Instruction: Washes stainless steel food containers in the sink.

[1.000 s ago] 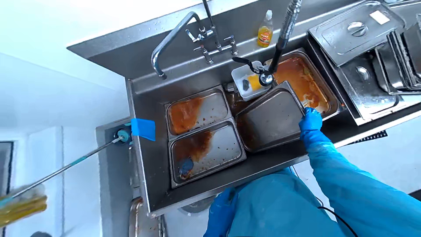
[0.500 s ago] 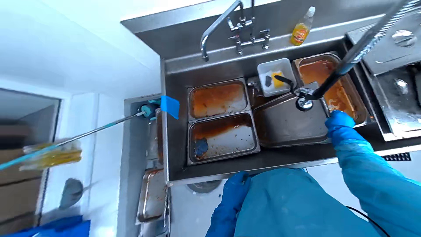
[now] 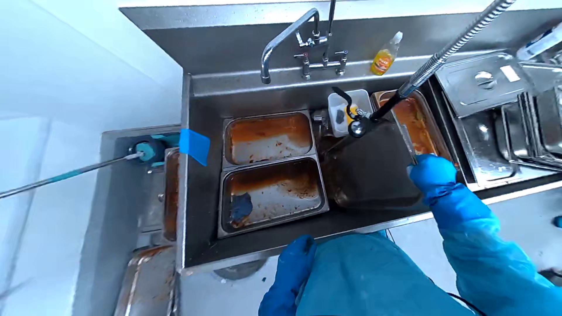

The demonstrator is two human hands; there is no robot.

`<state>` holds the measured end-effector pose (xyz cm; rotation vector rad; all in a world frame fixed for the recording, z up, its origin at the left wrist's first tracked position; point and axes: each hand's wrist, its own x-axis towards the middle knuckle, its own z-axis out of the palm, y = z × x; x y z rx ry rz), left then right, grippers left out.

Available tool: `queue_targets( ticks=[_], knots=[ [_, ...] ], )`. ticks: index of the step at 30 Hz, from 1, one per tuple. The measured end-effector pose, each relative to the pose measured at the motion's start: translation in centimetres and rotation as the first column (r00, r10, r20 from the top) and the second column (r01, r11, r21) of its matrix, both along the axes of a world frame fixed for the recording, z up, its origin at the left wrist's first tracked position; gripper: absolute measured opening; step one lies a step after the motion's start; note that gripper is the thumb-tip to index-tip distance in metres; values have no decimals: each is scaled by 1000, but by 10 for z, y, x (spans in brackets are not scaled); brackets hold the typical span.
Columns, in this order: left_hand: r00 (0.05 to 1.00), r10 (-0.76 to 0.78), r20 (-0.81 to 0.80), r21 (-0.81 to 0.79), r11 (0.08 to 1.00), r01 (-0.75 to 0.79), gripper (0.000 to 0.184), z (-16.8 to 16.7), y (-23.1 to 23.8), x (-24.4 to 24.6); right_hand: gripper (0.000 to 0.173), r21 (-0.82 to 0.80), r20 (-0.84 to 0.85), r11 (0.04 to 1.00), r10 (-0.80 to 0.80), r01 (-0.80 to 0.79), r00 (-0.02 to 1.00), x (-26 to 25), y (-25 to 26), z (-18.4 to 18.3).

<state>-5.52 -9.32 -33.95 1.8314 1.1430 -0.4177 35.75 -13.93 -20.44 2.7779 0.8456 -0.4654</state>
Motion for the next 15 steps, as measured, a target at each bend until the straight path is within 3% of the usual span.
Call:
queue_targets(
  ticks=[4,8,11,13,15],
  knots=[
    [995,1,98,-3,1000,-1,41,-14,23,10,17,143,236,982,86,-122,968,-24,-23,39],
    [983,-106,149,34,994,102,43,-12,52,28,12,391,404,882,92,-263,910,-42,-64,41],
    [959,-181,218,60,983,172,44,4,71,42,14,494,543,806,8,-327,839,-48,-102,39],
    [925,-218,311,136,973,184,41,15,79,49,20,502,633,758,4,-415,774,-53,-124,44],
    [819,-258,513,333,939,87,32,25,76,61,27,467,685,725,65,-506,726,-59,-143,53]
  ],
)
